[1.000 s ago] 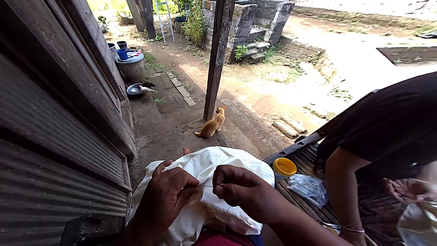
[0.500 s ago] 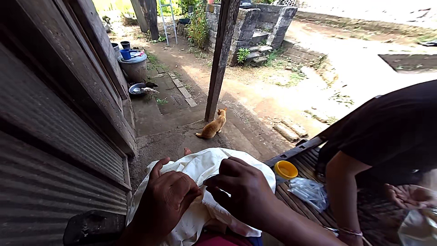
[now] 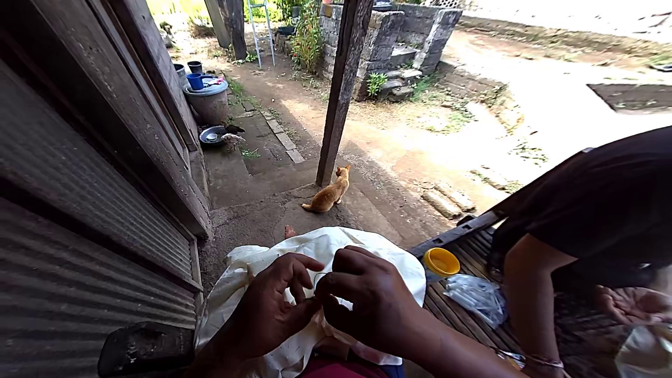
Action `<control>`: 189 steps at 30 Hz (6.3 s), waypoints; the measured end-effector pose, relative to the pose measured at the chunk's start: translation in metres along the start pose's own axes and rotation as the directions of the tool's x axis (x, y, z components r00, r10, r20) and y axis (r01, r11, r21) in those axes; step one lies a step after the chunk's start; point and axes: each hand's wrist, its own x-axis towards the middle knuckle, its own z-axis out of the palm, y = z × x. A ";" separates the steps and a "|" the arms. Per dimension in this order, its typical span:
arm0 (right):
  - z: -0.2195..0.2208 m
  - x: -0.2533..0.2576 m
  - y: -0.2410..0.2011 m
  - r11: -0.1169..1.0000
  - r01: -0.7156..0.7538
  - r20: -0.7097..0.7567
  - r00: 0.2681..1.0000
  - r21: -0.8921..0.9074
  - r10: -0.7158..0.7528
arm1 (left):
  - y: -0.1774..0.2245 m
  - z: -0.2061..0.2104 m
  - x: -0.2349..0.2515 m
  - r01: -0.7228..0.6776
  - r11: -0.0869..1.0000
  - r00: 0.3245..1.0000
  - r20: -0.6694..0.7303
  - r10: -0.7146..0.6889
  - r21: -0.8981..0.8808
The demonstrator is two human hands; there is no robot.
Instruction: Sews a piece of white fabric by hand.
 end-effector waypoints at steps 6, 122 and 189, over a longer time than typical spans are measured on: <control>-0.006 -0.005 0.005 0.993 -0.027 0.045 0.999 0.119 0.022 | 0.000 0.007 0.006 0.206 0.881 0.946 0.317 -0.068 -0.426; 0.012 -0.018 0.012 1.000 -0.020 0.162 0.986 -0.009 0.021 | -0.020 0.028 -0.015 -0.019 0.904 0.958 -0.253 0.139 0.426; 0.042 -0.028 -0.002 0.953 -0.163 -0.186 0.959 0.255 0.214 | -0.018 0.030 -0.023 0.174 0.786 0.946 -0.122 -0.301 -0.594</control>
